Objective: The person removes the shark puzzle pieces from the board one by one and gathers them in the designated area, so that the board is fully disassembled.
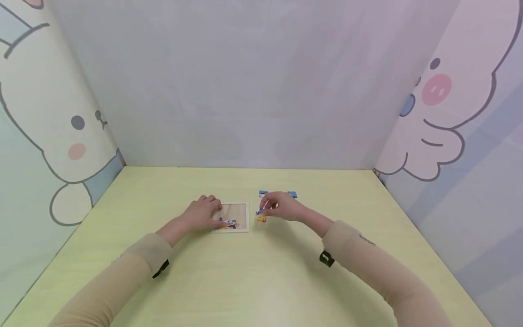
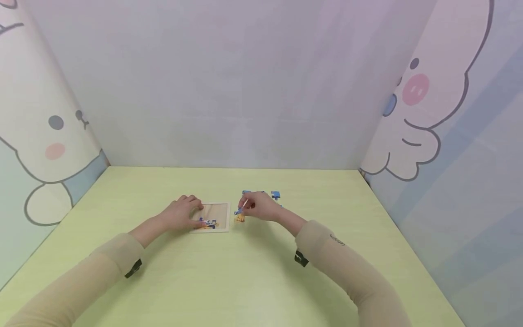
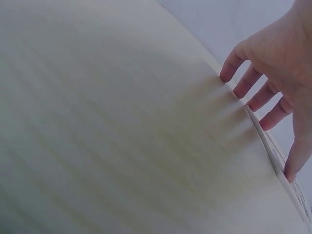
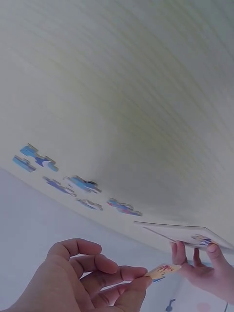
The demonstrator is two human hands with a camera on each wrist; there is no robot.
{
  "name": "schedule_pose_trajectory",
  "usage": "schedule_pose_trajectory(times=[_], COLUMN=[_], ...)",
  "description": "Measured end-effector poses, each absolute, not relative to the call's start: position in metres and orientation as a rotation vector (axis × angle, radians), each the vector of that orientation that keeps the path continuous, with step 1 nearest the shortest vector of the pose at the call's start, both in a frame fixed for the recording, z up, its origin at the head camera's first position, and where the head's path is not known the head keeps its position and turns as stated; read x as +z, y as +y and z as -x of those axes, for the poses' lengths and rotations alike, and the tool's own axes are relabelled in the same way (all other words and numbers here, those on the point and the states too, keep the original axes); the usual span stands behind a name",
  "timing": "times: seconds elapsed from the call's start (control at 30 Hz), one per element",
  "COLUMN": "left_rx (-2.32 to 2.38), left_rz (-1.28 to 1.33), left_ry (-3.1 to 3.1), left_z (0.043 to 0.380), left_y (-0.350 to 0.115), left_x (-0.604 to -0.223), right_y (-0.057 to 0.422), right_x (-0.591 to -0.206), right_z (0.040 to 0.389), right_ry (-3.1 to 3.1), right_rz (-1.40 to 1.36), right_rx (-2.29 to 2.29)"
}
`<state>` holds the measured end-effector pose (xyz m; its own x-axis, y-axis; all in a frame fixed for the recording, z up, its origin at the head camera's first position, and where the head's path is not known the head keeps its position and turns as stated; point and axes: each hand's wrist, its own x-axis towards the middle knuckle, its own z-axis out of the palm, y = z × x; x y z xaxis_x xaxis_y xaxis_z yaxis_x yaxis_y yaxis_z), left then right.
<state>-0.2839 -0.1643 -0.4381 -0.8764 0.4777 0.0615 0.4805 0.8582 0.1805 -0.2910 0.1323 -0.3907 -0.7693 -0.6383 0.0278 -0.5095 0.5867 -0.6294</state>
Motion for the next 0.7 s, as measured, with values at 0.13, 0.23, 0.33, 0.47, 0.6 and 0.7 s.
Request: schedule_pose_trajectory(times=[0.13,0.23,0.33,0.47,0.6,0.7], left_rx=[-0.282,-0.281,-0.289,-0.292,-0.309,-0.339], left_rz=[0.782,0.785,0.786,0.79,0.807,0.823], left_ry=[-3.015,-3.016,-3.019,-3.028,-3.044,-3.066], left_z=[0.284,0.284,0.284,0.283,0.285,0.288], left_y=[-0.165,-0.165,-0.165,-0.165,-0.167,-0.17], left_x=[-0.439,-0.438,-0.437,-0.435,-0.434,-0.433], right_y=[0.146,0.157,0.168,0.184,0.2,0.211], right_x=[-0.387,-0.387,-0.388,-0.388,-0.388,-0.39], right_z=[0.289,0.288,0.288,0.289,0.289,0.291], right_ry=[2.624,2.646,2.659,2.672,2.674,2.692], right_rz=[0.968,0.937,0.906,0.902,0.901,0.882], right_rx=[-0.967,-0.972,-0.981,-0.984,-0.98,-0.945])
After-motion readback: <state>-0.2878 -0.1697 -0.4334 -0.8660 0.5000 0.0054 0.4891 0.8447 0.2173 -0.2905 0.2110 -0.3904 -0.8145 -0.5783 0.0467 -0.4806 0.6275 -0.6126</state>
